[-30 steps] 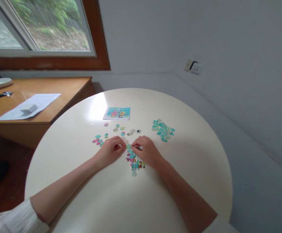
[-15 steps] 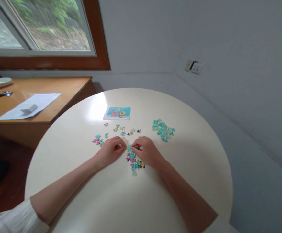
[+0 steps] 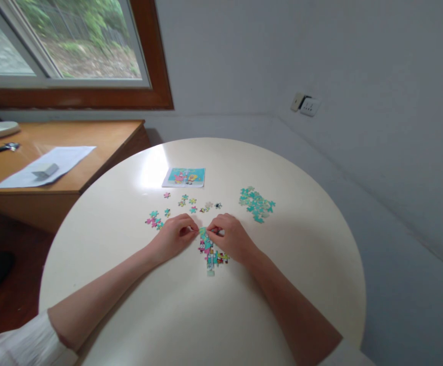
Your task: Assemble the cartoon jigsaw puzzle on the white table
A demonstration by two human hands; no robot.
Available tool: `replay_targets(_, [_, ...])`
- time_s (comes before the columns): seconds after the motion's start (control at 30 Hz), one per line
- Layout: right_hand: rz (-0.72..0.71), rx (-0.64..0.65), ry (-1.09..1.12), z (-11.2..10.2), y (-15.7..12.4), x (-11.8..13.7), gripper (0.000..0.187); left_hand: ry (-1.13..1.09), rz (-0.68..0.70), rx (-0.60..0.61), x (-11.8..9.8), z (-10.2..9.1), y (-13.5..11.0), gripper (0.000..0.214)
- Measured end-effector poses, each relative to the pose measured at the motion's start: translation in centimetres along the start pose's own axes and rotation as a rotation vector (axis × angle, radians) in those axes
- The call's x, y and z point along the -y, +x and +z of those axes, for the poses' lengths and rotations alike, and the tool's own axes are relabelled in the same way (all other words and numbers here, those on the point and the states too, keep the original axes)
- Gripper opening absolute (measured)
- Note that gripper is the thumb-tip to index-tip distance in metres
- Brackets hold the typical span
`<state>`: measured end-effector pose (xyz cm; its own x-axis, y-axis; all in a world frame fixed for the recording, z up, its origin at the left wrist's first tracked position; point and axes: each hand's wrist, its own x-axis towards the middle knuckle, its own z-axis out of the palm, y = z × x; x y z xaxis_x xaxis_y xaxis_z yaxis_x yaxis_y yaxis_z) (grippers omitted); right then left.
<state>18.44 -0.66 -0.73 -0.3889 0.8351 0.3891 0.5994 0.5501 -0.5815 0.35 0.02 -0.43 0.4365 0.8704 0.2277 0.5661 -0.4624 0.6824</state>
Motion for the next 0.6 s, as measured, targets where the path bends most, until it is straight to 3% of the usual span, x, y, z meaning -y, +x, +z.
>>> replay_targets(0.6, [0.014,0.024,-0.006,-0.26,0.07,0.11,0.014,-0.028,-0.002,0.011,-0.15,0.17,0.15,0.012])
